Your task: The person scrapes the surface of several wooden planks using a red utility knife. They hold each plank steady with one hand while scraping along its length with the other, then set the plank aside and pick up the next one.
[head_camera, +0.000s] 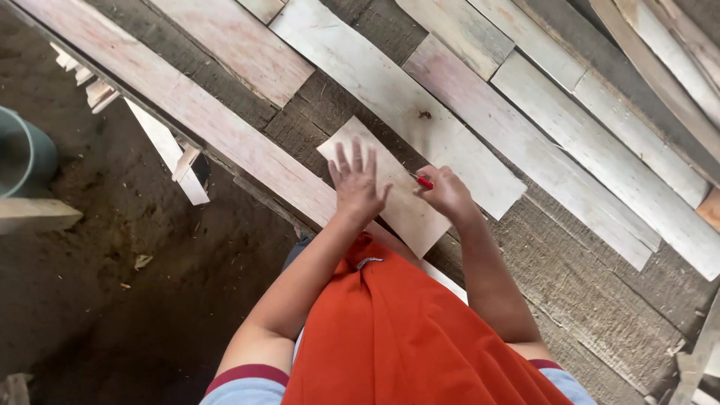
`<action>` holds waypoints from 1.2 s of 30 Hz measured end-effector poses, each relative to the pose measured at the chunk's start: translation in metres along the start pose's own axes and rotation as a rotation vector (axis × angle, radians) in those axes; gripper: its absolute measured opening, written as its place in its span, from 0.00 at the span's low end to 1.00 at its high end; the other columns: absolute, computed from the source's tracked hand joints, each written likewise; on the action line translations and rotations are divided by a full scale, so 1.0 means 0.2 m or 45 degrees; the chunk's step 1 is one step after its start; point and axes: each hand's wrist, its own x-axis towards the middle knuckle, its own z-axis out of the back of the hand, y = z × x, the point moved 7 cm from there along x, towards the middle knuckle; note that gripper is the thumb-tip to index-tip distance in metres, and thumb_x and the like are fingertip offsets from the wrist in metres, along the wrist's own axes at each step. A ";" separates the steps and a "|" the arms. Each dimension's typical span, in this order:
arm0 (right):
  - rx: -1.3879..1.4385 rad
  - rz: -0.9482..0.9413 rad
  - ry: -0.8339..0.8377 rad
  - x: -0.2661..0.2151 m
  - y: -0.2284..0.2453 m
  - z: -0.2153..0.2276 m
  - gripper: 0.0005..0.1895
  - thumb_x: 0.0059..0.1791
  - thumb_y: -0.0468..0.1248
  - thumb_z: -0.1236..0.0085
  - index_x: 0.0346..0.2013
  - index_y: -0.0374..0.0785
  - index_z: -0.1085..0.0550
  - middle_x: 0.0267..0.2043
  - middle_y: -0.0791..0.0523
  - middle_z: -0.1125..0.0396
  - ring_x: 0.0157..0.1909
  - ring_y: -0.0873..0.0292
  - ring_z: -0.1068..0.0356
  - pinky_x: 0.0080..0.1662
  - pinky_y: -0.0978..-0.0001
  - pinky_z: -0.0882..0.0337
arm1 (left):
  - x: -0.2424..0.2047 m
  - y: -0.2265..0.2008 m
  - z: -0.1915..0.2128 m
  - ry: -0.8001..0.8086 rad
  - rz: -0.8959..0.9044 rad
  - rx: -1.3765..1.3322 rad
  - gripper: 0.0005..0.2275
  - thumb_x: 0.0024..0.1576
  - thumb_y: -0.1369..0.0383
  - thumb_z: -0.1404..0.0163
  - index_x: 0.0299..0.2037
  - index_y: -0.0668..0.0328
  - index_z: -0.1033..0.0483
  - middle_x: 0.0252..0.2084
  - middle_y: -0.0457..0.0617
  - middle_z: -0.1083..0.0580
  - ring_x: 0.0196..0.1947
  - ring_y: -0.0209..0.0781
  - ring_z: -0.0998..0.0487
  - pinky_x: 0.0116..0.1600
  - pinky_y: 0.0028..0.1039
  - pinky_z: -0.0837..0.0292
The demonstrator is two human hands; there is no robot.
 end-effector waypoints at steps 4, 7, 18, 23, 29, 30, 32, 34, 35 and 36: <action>0.095 -0.002 -0.071 -0.10 0.14 0.19 0.22 0.54 0.53 0.44 0.57 0.44 0.30 0.50 0.40 0.30 0.56 0.36 0.29 0.57 0.44 0.31 | 0.07 0.04 -0.17 0.079 -0.054 0.080 0.44 0.56 0.43 0.48 0.77 0.54 0.53 0.80 0.59 0.68 0.76 0.69 0.79 0.72 0.61 0.85; 0.253 -0.012 -0.059 -0.01 0.19 0.16 0.21 0.58 0.54 0.60 0.58 0.45 0.36 0.51 0.38 0.32 0.58 0.34 0.32 0.59 0.40 0.33 | 0.10 0.08 -0.20 0.094 -0.041 0.118 0.50 0.50 0.38 0.46 0.77 0.54 0.56 0.80 0.59 0.66 0.77 0.68 0.76 0.74 0.62 0.81; -0.396 0.319 -0.140 0.65 0.49 -0.17 0.20 0.59 0.48 0.71 0.59 0.39 0.42 0.38 0.40 0.27 0.44 0.33 0.24 0.49 0.38 0.26 | 0.18 0.13 -0.25 0.337 0.053 0.169 0.55 0.44 0.32 0.48 0.78 0.47 0.64 0.80 0.51 0.72 0.77 0.64 0.76 0.75 0.58 0.81; -0.394 0.362 -0.149 0.69 0.55 -0.14 0.18 0.58 0.45 0.69 0.54 0.37 0.39 0.32 0.40 0.27 0.39 0.31 0.24 0.43 0.36 0.26 | 0.19 0.15 -0.26 0.337 0.067 0.150 0.56 0.45 0.34 0.46 0.78 0.51 0.66 0.80 0.52 0.72 0.77 0.63 0.76 0.76 0.58 0.77; -0.477 0.383 -0.154 0.68 0.60 -0.11 0.14 0.58 0.45 0.66 0.50 0.38 0.38 0.30 0.41 0.27 0.37 0.32 0.23 0.41 0.38 0.25 | 0.18 0.14 -0.22 0.354 0.078 0.137 0.57 0.44 0.33 0.46 0.78 0.51 0.65 0.80 0.51 0.73 0.77 0.63 0.77 0.76 0.58 0.78; -0.487 0.384 -0.154 0.67 0.61 -0.11 0.13 0.59 0.44 0.65 0.49 0.39 0.38 0.30 0.42 0.27 0.37 0.33 0.23 0.40 0.39 0.24 | 0.17 0.14 -0.21 0.363 0.083 0.139 0.57 0.44 0.33 0.45 0.78 0.51 0.64 0.80 0.50 0.73 0.77 0.63 0.77 0.76 0.58 0.78; -0.486 0.373 -0.126 0.65 0.64 -0.08 0.11 0.58 0.42 0.64 0.47 0.38 0.37 0.30 0.42 0.27 0.38 0.34 0.23 0.41 0.39 0.25 | 0.18 0.14 -0.22 0.353 0.090 0.144 0.57 0.44 0.33 0.44 0.78 0.51 0.64 0.80 0.50 0.73 0.77 0.62 0.77 0.76 0.57 0.78; -0.489 0.369 -0.106 0.64 0.65 -0.06 0.10 0.58 0.41 0.62 0.46 0.38 0.36 0.31 0.41 0.27 0.40 0.34 0.23 0.41 0.40 0.25 | 0.18 0.14 -0.22 0.332 0.100 0.149 0.58 0.43 0.33 0.44 0.78 0.51 0.64 0.80 0.50 0.72 0.78 0.62 0.76 0.77 0.57 0.77; -0.489 0.354 -0.081 0.64 0.65 -0.06 0.11 0.58 0.42 0.62 0.46 0.38 0.37 0.32 0.41 0.27 0.40 0.33 0.23 0.42 0.38 0.25 | 0.18 0.14 -0.22 0.328 0.103 0.141 0.58 0.43 0.33 0.44 0.78 0.50 0.64 0.80 0.50 0.72 0.78 0.61 0.76 0.77 0.56 0.77; -0.487 0.336 -0.057 0.64 0.63 -0.06 0.11 0.58 0.43 0.62 0.46 0.38 0.37 0.32 0.40 0.27 0.40 0.32 0.23 0.42 0.37 0.26 | 0.18 0.14 -0.22 0.324 0.104 0.134 0.58 0.43 0.32 0.44 0.78 0.50 0.64 0.80 0.49 0.72 0.78 0.60 0.76 0.77 0.56 0.78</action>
